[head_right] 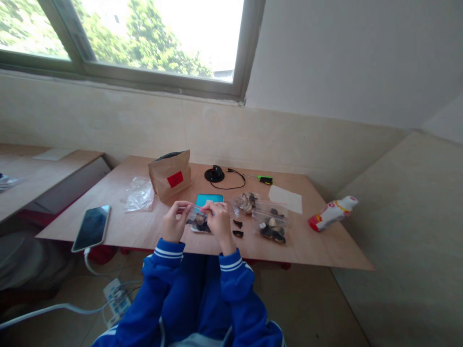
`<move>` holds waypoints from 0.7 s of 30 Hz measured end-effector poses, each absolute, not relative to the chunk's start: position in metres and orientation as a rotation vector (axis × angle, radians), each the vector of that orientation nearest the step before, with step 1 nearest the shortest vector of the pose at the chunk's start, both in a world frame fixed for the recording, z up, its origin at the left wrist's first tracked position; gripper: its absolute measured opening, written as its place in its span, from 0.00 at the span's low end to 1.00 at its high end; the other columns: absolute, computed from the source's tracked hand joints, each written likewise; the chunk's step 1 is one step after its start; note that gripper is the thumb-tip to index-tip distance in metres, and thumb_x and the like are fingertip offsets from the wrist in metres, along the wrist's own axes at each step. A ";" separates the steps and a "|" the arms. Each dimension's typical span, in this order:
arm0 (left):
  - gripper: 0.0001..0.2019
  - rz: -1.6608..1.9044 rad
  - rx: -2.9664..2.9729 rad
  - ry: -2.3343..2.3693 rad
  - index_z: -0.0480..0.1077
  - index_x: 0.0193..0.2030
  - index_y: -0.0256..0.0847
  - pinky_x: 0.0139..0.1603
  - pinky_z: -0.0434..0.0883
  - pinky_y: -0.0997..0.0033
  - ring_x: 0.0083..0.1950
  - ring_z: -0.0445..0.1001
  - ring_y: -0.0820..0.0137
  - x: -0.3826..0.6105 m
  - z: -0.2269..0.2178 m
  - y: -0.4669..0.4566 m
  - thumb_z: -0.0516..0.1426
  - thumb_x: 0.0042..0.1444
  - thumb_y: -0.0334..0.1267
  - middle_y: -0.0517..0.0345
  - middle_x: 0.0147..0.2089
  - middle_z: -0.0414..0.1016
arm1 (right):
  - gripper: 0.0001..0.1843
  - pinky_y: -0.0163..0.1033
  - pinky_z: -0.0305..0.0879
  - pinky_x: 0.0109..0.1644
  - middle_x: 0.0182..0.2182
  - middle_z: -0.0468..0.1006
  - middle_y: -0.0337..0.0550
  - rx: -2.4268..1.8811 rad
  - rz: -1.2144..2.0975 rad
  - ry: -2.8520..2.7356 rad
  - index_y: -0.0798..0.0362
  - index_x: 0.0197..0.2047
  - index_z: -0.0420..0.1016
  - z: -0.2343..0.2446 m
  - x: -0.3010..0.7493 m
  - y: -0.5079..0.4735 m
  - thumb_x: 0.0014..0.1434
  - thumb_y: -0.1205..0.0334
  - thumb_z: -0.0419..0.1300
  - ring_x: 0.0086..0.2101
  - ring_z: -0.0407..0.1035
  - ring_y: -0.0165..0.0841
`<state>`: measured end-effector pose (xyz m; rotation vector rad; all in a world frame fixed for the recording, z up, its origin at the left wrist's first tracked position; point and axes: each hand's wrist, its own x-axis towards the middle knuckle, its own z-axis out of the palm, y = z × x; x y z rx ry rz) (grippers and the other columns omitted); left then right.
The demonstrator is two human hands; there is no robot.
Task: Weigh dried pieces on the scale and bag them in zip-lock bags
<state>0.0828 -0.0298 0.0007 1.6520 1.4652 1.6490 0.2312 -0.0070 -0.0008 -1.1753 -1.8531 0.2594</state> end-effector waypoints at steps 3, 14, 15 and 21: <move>0.11 1.604 1.664 1.377 0.71 0.39 0.40 0.39 0.71 0.72 0.37 0.76 0.71 0.080 0.000 -0.029 0.56 0.57 0.46 0.55 0.38 0.77 | 0.14 0.41 0.59 0.46 0.27 0.79 0.38 -1.187 0.228 -1.856 0.49 0.28 0.75 0.003 0.230 -0.009 0.59 0.74 0.54 0.33 0.70 0.35; 0.13 1.613 1.464 1.313 0.73 0.32 0.39 0.38 0.72 0.73 0.36 0.76 0.71 0.078 -0.003 -0.029 0.59 0.52 0.48 0.56 0.34 0.79 | 0.13 0.44 0.61 0.54 0.43 0.80 0.42 -1.069 0.462 -1.933 0.47 0.48 0.74 0.023 0.233 -0.022 0.59 0.56 0.61 0.45 0.71 0.37; 0.13 1.617 1.461 1.312 0.73 0.32 0.39 0.38 0.72 0.73 0.36 0.76 0.70 0.077 -0.002 -0.029 0.60 0.52 0.48 0.56 0.34 0.79 | 0.12 0.44 0.61 0.53 0.43 0.80 0.41 -1.058 0.472 -1.927 0.48 0.46 0.74 0.025 0.232 -0.023 0.59 0.56 0.61 0.45 0.71 0.36; 0.11 1.610 1.490 1.293 0.73 0.31 0.39 0.38 0.72 0.73 0.35 0.76 0.71 0.077 0.005 -0.032 0.60 0.52 0.46 0.56 0.34 0.79 | 0.05 0.42 0.60 0.49 0.36 0.80 0.40 -1.042 0.357 -1.859 0.49 0.35 0.76 0.025 0.228 -0.025 0.61 0.60 0.60 0.41 0.71 0.36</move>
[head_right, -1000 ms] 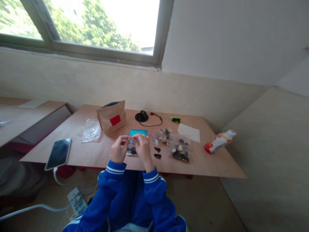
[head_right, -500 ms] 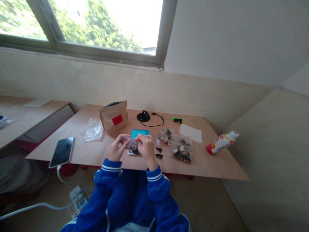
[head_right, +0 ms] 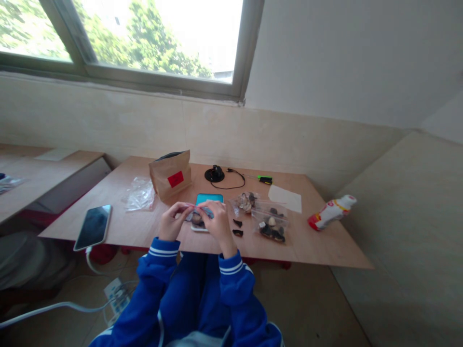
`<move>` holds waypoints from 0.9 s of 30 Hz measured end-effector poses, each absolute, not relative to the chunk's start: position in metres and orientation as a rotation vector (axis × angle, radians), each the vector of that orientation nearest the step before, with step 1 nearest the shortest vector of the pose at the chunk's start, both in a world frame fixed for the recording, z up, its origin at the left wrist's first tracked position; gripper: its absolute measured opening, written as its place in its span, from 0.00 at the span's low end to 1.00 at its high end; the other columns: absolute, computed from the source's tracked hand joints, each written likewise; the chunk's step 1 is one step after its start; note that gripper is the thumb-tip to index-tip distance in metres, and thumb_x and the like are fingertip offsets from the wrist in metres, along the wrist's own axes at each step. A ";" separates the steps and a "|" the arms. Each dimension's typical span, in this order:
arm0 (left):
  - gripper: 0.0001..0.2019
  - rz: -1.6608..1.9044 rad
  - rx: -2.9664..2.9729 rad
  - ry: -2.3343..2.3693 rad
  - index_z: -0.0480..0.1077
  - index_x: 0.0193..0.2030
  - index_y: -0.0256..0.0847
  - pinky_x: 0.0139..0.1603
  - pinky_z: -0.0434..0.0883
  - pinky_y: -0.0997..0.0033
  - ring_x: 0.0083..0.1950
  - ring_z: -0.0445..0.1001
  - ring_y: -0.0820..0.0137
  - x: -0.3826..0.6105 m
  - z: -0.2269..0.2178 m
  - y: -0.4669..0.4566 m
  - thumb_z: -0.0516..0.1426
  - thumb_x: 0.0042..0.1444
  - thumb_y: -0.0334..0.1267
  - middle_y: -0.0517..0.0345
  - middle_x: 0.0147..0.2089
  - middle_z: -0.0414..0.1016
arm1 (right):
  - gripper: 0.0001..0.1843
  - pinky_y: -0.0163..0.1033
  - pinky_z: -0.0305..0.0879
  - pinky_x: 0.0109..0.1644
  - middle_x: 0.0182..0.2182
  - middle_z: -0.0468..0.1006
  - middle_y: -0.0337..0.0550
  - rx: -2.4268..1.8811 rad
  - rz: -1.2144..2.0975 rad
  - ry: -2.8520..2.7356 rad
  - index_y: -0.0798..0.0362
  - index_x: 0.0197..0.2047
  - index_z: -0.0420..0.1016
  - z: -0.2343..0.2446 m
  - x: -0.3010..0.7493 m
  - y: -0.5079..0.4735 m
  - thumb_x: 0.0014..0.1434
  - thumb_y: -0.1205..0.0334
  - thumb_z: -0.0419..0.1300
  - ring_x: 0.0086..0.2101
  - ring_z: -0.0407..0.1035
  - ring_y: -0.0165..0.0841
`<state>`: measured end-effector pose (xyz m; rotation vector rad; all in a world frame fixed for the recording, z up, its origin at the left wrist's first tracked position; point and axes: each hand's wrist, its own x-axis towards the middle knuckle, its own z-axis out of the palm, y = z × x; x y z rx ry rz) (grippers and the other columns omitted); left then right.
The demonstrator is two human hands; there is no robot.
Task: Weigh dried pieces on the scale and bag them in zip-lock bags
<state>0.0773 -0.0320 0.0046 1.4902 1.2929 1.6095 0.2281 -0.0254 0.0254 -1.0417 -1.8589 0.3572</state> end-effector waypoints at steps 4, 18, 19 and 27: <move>0.11 1.603 1.507 1.305 0.74 0.31 0.39 0.36 0.71 0.74 0.33 0.75 0.72 0.078 0.007 -0.034 0.60 0.52 0.46 0.56 0.33 0.79 | 0.06 0.42 0.58 0.46 0.33 0.80 0.39 -1.079 0.288 -1.852 0.49 0.33 0.75 0.022 0.226 -0.026 0.61 0.61 0.59 0.37 0.69 0.36; 0.11 1.607 1.774 1.544 0.70 0.31 0.40 0.34 0.69 0.74 0.29 0.70 0.74 0.085 0.007 -0.038 0.57 0.56 0.46 0.58 0.30 0.76 | 0.12 0.44 0.54 0.44 0.29 0.77 0.40 -1.225 0.087 -1.812 0.50 0.30 0.72 0.014 0.211 -0.027 0.59 0.74 0.53 0.36 0.64 0.38; 0.11 1.615 1.779 1.561 0.70 0.31 0.40 0.34 0.69 0.74 0.29 0.70 0.74 0.085 0.006 -0.038 0.57 0.56 0.46 0.58 0.30 0.76 | 0.12 0.43 0.54 0.44 0.29 0.77 0.41 -1.229 0.090 -1.818 0.50 0.31 0.73 0.014 0.211 -0.027 0.60 0.73 0.52 0.36 0.64 0.38; 0.12 1.670 1.730 1.576 0.71 0.34 0.40 0.35 0.69 0.74 0.30 0.72 0.73 0.070 0.000 -0.036 0.56 0.57 0.47 0.59 0.30 0.74 | 0.07 0.42 0.59 0.47 0.35 0.80 0.41 -1.084 0.244 -1.930 0.49 0.38 0.76 0.011 0.224 -0.022 0.63 0.59 0.57 0.40 0.69 0.37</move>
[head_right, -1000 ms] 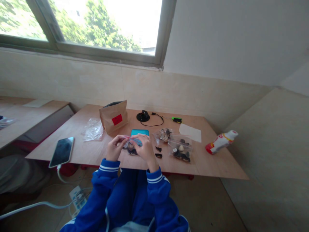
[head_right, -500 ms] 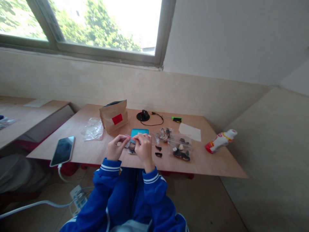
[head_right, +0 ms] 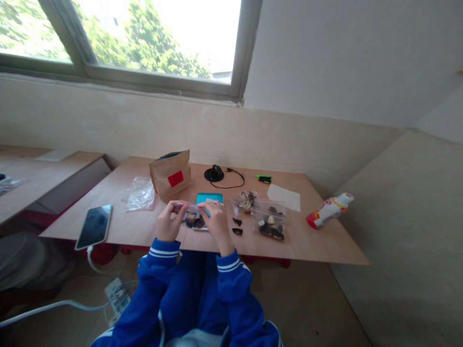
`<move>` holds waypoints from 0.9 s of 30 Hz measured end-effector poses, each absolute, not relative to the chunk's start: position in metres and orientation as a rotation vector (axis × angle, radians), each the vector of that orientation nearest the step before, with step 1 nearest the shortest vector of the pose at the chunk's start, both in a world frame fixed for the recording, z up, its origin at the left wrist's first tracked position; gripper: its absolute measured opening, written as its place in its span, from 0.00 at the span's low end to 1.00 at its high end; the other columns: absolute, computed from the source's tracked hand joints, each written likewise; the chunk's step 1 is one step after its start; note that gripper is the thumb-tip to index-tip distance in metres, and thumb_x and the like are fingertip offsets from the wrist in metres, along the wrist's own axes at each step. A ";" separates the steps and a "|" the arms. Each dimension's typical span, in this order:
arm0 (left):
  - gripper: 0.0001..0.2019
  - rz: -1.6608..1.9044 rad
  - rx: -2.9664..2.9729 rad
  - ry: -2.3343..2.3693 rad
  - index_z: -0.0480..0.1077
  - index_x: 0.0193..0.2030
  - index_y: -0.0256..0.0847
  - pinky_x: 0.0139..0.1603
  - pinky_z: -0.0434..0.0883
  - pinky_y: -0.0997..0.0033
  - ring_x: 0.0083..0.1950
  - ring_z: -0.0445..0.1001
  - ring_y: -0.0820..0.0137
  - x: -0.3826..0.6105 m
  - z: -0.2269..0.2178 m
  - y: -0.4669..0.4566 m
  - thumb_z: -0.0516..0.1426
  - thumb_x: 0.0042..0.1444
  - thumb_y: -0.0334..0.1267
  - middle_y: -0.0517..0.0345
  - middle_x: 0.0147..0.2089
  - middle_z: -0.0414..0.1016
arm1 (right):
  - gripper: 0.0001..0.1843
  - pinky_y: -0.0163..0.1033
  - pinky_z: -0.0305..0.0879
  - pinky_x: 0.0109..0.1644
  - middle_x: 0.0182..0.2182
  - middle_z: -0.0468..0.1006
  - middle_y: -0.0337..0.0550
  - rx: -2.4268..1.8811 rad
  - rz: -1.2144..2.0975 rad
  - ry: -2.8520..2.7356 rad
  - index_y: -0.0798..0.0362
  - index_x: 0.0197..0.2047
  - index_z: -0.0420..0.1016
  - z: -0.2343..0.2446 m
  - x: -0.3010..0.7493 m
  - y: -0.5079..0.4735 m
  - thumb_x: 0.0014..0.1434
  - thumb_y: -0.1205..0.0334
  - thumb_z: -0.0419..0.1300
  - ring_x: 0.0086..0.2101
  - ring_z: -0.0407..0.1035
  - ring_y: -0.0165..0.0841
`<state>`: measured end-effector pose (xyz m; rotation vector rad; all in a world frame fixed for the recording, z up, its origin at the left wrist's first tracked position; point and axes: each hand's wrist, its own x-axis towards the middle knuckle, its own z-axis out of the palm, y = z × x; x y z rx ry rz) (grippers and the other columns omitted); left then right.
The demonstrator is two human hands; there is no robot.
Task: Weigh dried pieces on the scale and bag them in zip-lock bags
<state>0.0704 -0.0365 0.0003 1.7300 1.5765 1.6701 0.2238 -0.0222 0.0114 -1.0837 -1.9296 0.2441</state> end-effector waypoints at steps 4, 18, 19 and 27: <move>0.13 1.634 1.713 1.509 0.71 0.34 0.40 0.36 0.69 0.73 0.32 0.73 0.72 0.063 0.000 -0.037 0.56 0.56 0.48 0.58 0.32 0.76 | 0.08 0.42 0.60 0.45 0.30 0.78 0.41 -1.145 0.219 -1.871 0.49 0.31 0.77 0.006 0.226 -0.021 0.61 0.65 0.58 0.37 0.69 0.37; 0.14 1.512 1.687 1.445 0.76 0.34 0.39 0.31 0.66 0.74 0.28 0.68 0.74 0.051 0.001 -0.043 0.59 0.53 0.49 0.59 0.28 0.74 | 0.07 0.43 0.59 0.47 0.31 0.79 0.40 -1.120 0.155 -1.959 0.47 0.34 0.78 0.016 0.217 -0.029 0.61 0.64 0.58 0.37 0.69 0.37; 0.14 1.530 1.683 1.457 0.76 0.33 0.39 0.30 0.65 0.74 0.27 0.67 0.74 0.049 0.001 -0.043 0.60 0.53 0.49 0.59 0.28 0.74 | 0.06 0.43 0.60 0.47 0.33 0.80 0.40 -1.108 0.186 -1.971 0.46 0.37 0.79 0.017 0.218 -0.028 0.61 0.63 0.59 0.38 0.69 0.37; 0.14 1.591 1.607 1.480 0.75 0.31 0.40 0.27 0.64 0.76 0.25 0.65 0.76 0.041 0.004 -0.046 0.61 0.51 0.50 0.61 0.28 0.75 | 0.06 0.43 0.62 0.48 0.34 0.81 0.41 -1.076 0.279 -1.952 0.48 0.32 0.80 0.008 0.230 -0.019 0.58 0.66 0.62 0.41 0.71 0.37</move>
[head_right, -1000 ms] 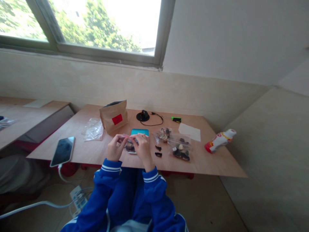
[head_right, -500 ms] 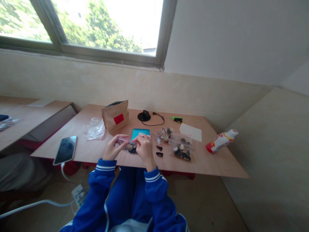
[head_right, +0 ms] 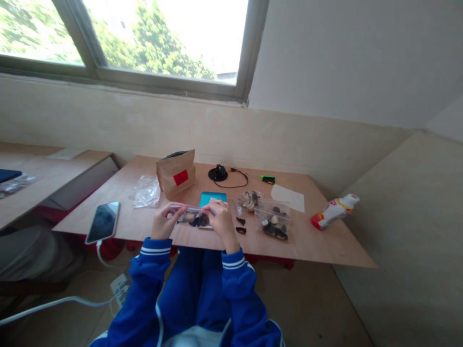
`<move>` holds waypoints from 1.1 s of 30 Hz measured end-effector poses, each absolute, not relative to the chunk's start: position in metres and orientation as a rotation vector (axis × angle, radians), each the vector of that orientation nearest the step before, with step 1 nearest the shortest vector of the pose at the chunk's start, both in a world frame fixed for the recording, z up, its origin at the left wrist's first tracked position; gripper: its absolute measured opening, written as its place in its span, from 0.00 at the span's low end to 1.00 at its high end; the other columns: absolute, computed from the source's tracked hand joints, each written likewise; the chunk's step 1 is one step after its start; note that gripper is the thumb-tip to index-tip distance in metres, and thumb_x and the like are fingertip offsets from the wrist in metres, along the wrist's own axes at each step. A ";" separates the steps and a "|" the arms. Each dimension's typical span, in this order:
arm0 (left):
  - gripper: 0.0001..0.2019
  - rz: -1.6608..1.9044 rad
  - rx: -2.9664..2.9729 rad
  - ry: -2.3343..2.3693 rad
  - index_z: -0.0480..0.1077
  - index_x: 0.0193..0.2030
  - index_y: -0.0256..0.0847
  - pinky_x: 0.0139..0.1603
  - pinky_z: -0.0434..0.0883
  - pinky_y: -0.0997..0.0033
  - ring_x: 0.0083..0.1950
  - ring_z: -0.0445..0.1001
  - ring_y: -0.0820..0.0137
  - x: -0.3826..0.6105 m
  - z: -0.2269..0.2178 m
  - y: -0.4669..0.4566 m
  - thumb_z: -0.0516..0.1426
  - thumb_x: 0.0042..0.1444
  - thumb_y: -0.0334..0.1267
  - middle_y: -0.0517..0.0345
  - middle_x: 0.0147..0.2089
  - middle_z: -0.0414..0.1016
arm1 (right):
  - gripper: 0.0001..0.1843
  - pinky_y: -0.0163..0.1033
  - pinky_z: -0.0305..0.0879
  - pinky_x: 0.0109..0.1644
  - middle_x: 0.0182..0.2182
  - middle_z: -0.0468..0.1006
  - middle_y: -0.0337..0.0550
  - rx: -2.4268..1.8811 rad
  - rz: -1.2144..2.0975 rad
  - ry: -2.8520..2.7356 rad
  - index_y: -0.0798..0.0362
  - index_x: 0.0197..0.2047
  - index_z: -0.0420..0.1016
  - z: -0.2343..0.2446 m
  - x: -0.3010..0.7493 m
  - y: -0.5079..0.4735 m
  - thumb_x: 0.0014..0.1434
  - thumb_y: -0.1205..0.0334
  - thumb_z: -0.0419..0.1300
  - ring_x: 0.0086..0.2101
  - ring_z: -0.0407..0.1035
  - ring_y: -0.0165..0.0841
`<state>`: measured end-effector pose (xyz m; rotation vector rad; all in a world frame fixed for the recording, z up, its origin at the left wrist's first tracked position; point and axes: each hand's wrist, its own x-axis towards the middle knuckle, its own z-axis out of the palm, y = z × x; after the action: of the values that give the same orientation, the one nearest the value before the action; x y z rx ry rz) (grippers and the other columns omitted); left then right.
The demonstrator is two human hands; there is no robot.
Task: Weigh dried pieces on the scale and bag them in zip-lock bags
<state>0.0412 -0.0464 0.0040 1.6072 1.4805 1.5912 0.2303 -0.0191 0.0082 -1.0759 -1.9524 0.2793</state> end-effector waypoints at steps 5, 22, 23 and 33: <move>0.14 1.578 1.612 1.468 0.76 0.31 0.40 0.27 0.64 0.76 0.25 0.65 0.76 0.044 0.004 -0.046 0.61 0.50 0.50 0.60 0.28 0.75 | 0.13 0.45 0.60 0.51 0.35 0.83 0.40 -1.073 0.313 -1.924 0.46 0.32 0.82 0.006 0.232 -0.021 0.58 0.72 0.59 0.42 0.73 0.37; 0.14 1.634 1.350 1.331 0.76 0.31 0.38 0.31 0.66 0.74 0.30 0.70 0.72 0.051 0.007 -0.048 0.62 0.48 0.49 0.57 0.29 0.77 | 0.11 0.43 0.70 0.45 0.36 0.83 0.45 -1.075 0.799 -1.637 0.51 0.36 0.82 0.004 0.263 -0.034 0.59 0.58 0.59 0.39 0.76 0.39; 0.14 1.630 1.330 1.319 0.76 0.31 0.38 0.31 0.67 0.74 0.30 0.71 0.71 0.053 0.007 -0.049 0.62 0.48 0.48 0.57 0.29 0.77 | 0.11 0.43 0.71 0.45 0.34 0.83 0.44 -1.080 0.846 -1.615 0.51 0.37 0.82 0.005 0.264 -0.035 0.59 0.58 0.58 0.38 0.77 0.40; 0.18 1.641 1.217 1.256 0.72 0.27 0.38 0.29 0.66 0.75 0.27 0.69 0.73 0.058 0.005 -0.048 0.60 0.49 0.53 0.60 0.24 0.72 | 0.14 0.47 0.70 0.50 0.38 0.83 0.45 -1.092 0.989 -1.704 0.51 0.43 0.81 0.003 0.273 -0.038 0.59 0.56 0.57 0.42 0.76 0.42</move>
<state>0.0577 -0.0475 0.0053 1.2166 1.2558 1.6412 0.2730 -0.0382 0.0029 -1.0921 -1.7039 0.9886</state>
